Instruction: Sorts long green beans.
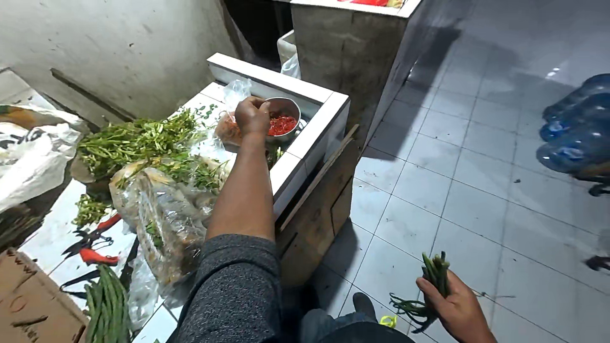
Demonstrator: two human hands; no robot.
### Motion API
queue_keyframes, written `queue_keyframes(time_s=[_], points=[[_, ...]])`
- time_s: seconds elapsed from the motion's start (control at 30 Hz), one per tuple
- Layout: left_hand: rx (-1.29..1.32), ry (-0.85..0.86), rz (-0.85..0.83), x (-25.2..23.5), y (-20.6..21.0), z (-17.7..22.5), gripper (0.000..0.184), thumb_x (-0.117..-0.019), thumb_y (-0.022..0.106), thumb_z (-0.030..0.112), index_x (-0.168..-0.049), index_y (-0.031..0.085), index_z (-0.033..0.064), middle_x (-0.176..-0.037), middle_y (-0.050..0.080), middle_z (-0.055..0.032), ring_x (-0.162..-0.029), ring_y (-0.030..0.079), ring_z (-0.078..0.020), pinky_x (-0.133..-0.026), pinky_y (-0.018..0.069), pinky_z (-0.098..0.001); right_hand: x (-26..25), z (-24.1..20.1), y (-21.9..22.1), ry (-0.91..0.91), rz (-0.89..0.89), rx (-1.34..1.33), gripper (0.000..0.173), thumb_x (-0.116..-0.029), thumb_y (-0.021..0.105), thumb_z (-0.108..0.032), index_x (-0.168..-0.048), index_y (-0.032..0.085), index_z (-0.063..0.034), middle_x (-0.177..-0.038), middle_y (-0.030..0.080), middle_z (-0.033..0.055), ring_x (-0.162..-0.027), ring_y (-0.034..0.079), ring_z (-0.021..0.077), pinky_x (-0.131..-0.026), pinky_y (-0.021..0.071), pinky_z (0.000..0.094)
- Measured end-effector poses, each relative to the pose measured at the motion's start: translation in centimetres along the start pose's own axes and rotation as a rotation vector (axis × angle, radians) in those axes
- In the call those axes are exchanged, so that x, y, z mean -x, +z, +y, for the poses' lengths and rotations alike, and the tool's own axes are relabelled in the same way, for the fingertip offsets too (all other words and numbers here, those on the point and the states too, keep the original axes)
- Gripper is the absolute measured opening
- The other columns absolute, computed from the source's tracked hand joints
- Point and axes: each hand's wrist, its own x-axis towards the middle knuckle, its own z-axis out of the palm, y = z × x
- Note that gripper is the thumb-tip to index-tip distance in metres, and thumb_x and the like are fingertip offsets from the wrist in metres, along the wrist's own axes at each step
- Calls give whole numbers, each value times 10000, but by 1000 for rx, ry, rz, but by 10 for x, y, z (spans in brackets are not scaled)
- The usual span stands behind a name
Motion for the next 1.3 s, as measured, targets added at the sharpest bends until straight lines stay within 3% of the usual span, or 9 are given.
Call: queue_keyframes(time_s=[0.27, 0.5, 0.63, 0.73, 0.83, 1.0, 1.13, 1.23, 1.3], points=[[461, -138, 3, 11, 3, 5, 182, -980, 648, 197, -1111, 652, 71, -921, 688, -72, -685, 669, -163, -626, 594, -357, -6, 2, -4, -9, 32, -20, 354, -904, 741, -419, -1078, 652, -123, -716, 619, -53, -529, 557, 56, -480, 508, 246], [892, -163, -74, 52, -5, 56, 132, -1059, 537, 198, -1109, 542, 76, -819, 637, -48, -640, 660, -173, -637, 618, -365, -21, -13, -3, -45, -6, -86, 328, -916, 737, -393, -1069, 651, -115, -723, 620, -53, -543, 562, 54, -493, 511, 240], [892, 51, -326, 135, -10, 89, 140, -1058, 547, 201, -1078, 565, 64, -810, 637, -33, -662, 652, -174, -672, 616, -393, -39, -40, -1, -88, -36, -141, 310, -952, 707, -357, -1076, 645, -80, -754, 630, -51, -567, 568, 47, -509, 520, 251], [735, 236, -640, 232, -6, 106, 176, -1035, 572, 158, -1083, 610, -7, -867, 670, -96, -701, 659, -203, -657, 601, -408, -50, -58, 3, -138, -102, -227, 313, -967, 695, -264, -1214, 675, -73, -811, 670, -16, -586, 572, 52, -535, 526, 251], [662, 294, -841, 316, -3, 119, 119, -1033, 586, 130, -1056, 641, 26, -869, 673, -84, -678, 655, -179, -618, 605, -349, -56, -70, 6, -199, -153, -207, 351, -950, 722, -242, -1268, 662, -105, -891, 709, 7, -671, 636, 86, -618, 576, 281], [681, 235, -810, 363, -8, 115, 154, -1042, 589, 165, -1008, 642, 25, -837, 694, -90, -703, 688, -200, -668, 622, -358, -58, -68, 0, -309, -192, -176, 166, -933, 725, -209, -1036, 684, -86, -785, 680, 2, -639, 629, 94, -578, 554, 287], [813, 221, -667, 399, -24, 99, 249, -1044, 584, 252, -892, 673, 76, -844, 658, -1, -776, 625, -88, -714, 543, -268, -55, -61, 3, -363, -325, -103, 176, -939, 721, -252, -980, 676, -86, -755, 652, -3, -655, 616, 84, -611, 546, 299], [1229, 8, -557, 432, -37, 99, 282, -1045, 526, 218, -1072, 735, 30, -1037, 713, -114, -926, 676, -180, -852, 568, -361, -54, -55, 10, -377, -466, -160, 172, -937, 720, -233, -1002, 677, -79, -798, 678, 4, -696, 643, 80, -649, 572, 297], [1305, -110, -475, 450, -43, 101, 301, -1030, 487, 127, -1218, 689, 6, -1003, 712, -164, -759, 670, -164, -692, 578, -315, -53, -54, 15, -409, -570, -205, 166, -933, 727, -206, -1016, 674, -73, -834, 696, 9, -730, 665, 82, -677, 594, 301]])
